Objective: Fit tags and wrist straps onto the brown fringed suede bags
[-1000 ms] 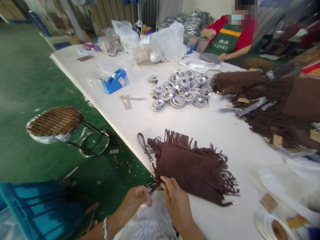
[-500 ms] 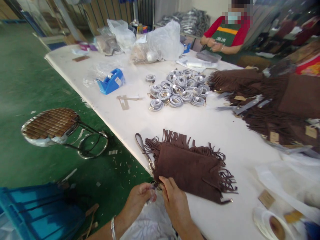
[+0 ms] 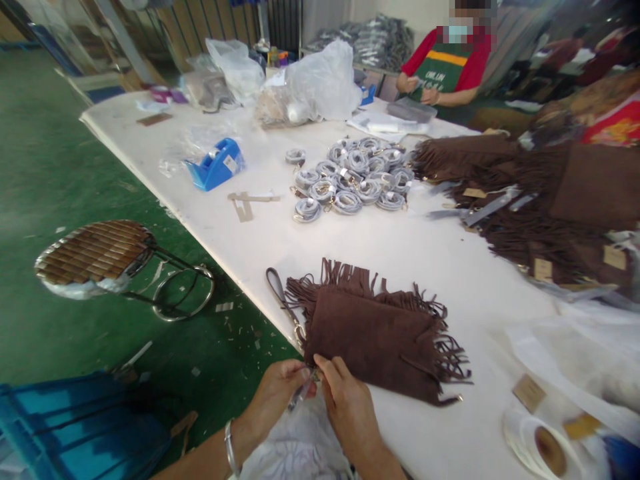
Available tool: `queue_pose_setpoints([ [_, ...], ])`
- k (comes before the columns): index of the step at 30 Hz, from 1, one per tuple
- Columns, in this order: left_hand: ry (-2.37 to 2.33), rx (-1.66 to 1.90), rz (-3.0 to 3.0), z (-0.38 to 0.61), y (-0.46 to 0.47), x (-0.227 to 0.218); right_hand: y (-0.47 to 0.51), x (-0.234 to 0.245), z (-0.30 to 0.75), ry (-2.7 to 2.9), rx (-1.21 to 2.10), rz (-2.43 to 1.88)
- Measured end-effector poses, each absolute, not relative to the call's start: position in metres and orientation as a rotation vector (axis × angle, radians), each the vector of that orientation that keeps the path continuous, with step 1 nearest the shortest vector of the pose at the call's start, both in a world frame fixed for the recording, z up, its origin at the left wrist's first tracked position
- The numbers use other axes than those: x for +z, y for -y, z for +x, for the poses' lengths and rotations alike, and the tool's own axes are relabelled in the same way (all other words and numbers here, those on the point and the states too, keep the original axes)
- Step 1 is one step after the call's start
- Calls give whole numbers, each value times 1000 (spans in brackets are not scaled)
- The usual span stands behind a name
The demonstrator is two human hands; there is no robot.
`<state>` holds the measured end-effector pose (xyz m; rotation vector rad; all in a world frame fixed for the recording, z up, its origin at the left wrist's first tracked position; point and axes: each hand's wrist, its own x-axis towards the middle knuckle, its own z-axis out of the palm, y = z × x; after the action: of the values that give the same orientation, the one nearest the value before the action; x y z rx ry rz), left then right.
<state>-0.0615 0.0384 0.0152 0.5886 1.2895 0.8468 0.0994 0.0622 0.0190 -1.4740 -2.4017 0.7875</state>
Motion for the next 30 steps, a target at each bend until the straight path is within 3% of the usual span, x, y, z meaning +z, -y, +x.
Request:
queue_pose_setpoints([
  [7,-1221,858,427,-58,-41,13,-62,23,101,2311,911,-1456],
  [15,-1253,916,272,-50,-40,5,-27,23,90,1654,1372,-1761],
  [20,-1298,991,270,-44,-40,7,-25,13,79,1620,1242,-1742],
  [30,-1303,932,393,-50,-30,18,-28,6,79,1459,1356,-1653],
])
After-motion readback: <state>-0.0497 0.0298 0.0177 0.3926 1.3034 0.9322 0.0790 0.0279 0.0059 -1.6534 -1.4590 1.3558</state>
